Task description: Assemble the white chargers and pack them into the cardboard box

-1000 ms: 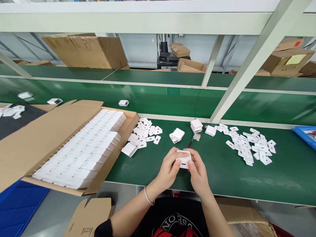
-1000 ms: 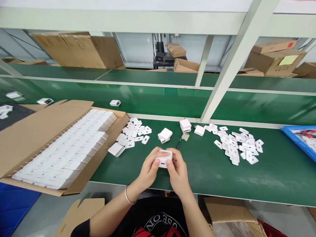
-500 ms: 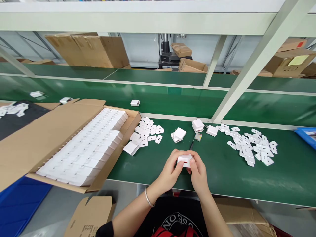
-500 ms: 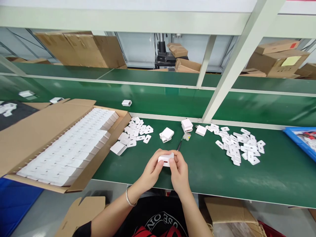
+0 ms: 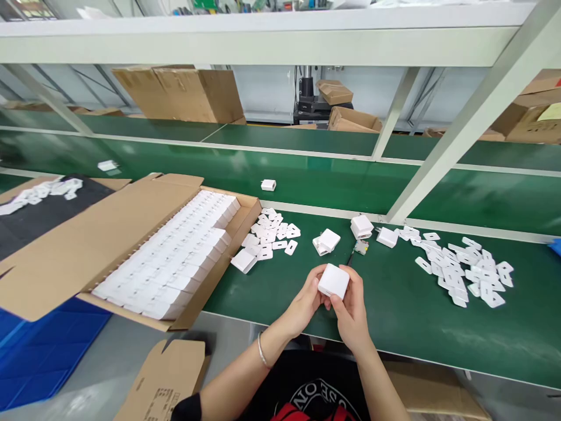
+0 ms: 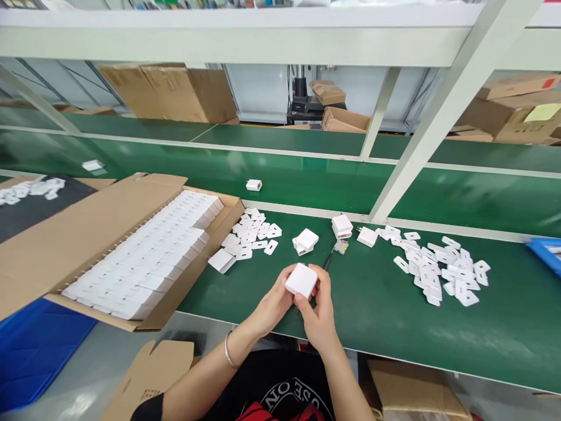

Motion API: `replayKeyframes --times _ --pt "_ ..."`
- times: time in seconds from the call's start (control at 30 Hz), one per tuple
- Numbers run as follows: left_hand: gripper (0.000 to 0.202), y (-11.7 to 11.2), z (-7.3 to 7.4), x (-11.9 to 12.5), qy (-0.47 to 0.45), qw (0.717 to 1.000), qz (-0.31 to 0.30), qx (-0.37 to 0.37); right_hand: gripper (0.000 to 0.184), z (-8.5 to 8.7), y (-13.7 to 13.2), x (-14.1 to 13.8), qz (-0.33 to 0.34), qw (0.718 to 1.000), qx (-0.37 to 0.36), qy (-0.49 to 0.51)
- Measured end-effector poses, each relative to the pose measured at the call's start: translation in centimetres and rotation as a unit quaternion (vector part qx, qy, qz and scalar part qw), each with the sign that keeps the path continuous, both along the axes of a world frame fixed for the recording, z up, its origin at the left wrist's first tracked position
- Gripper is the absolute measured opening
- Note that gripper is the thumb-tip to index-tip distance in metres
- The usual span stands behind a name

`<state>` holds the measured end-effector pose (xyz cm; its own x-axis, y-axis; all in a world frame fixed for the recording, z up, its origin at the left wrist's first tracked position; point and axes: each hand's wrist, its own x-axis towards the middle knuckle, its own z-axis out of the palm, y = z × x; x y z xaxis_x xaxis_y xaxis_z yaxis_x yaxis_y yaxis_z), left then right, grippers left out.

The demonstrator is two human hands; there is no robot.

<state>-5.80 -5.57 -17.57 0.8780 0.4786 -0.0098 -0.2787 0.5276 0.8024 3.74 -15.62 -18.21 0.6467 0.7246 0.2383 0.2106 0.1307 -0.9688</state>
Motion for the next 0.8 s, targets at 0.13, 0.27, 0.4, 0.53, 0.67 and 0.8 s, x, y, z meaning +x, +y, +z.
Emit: replayKeyframes --times 0.13,0.27,0.4,0.53,0.67,0.8 --pt "0.061 0.1 0.6 -0.3 -0.047 0.995 -0.048 -0.07 0.055 0.1 -0.3 1.1 0.02 0.995 -0.063 -0.069" --pt "0.055 2.4 1.3 -2.4 -0.019 1.0 -0.014 0.016 0.057 0.0 -0.9 1.9 0.043 0.989 -0.101 -0.096" --pt "0.049 9.3 3.8 -6.6 0.121 0.933 0.179 0.287 0.049 -0.9 -2.2 2.7 -0.052 0.985 -0.112 -0.12" --pt "0.035 18.2 6.3 -9.7 0.35 0.661 0.322 0.58 0.043 -1.6 -4.3 4.3 -0.144 0.968 -0.152 -0.139" --pt "0.035 24.4 5.9 -10.0 0.526 0.435 0.221 0.696 0.042 -2.3 -7.2 6.4 -0.17 0.948 -0.168 -0.212" --pt "0.033 26.1 4.1 -9.5 0.561 0.394 0.177 0.706 0.04 -3.6 -10.5 8.5 -0.184 0.926 -0.175 -0.279"
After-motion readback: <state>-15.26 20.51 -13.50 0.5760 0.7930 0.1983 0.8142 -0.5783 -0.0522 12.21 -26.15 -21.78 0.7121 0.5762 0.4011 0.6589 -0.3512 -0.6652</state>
